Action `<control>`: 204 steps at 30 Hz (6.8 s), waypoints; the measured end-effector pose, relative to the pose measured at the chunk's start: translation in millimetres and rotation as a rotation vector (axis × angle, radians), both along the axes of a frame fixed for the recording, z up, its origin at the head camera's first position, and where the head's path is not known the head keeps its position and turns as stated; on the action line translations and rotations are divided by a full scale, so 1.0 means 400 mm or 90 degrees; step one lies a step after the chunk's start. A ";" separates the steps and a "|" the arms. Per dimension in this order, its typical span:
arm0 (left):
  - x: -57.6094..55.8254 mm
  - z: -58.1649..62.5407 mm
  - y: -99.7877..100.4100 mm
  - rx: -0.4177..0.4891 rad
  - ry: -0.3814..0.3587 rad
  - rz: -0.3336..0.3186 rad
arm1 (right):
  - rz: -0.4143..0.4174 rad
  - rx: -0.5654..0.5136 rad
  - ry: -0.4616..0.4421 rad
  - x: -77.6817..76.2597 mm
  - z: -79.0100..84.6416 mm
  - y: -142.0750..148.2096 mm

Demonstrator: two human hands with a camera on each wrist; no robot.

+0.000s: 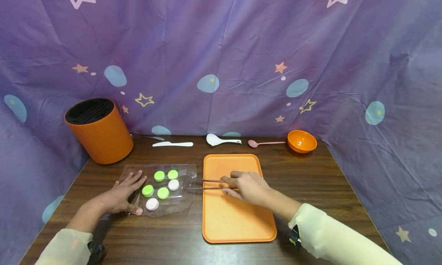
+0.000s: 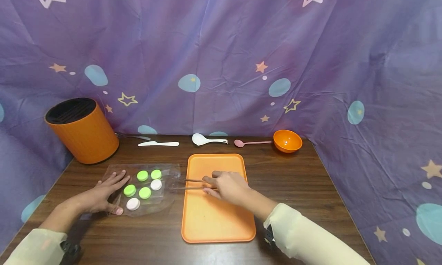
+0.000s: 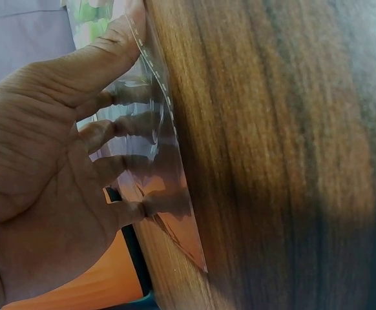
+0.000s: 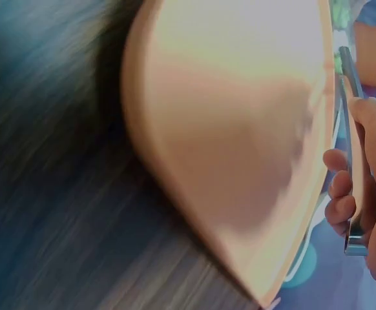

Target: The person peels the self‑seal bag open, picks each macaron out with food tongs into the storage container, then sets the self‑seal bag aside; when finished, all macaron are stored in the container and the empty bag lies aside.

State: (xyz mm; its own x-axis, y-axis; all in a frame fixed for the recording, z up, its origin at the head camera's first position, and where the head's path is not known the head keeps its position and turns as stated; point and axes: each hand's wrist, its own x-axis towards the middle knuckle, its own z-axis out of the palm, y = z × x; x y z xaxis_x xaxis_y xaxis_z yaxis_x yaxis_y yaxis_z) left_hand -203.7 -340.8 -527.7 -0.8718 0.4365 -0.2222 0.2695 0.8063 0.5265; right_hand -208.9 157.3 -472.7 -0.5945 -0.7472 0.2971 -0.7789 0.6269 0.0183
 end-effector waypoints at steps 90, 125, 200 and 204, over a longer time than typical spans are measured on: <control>0.005 0.001 -0.001 0.009 0.000 -0.007 | -0.124 -0.020 0.002 -0.052 -0.035 0.164; 0.007 -0.004 -0.006 0.014 -0.003 0.000 | -0.021 -0.011 0.012 -0.034 -0.017 -0.003; 0.022 -0.004 -0.006 0.041 0.041 -0.031 | -0.117 -0.044 0.035 -0.051 0.002 0.187; 0.027 -0.003 -0.002 0.046 0.037 -0.030 | -0.114 -0.055 0.051 -0.048 -0.003 0.218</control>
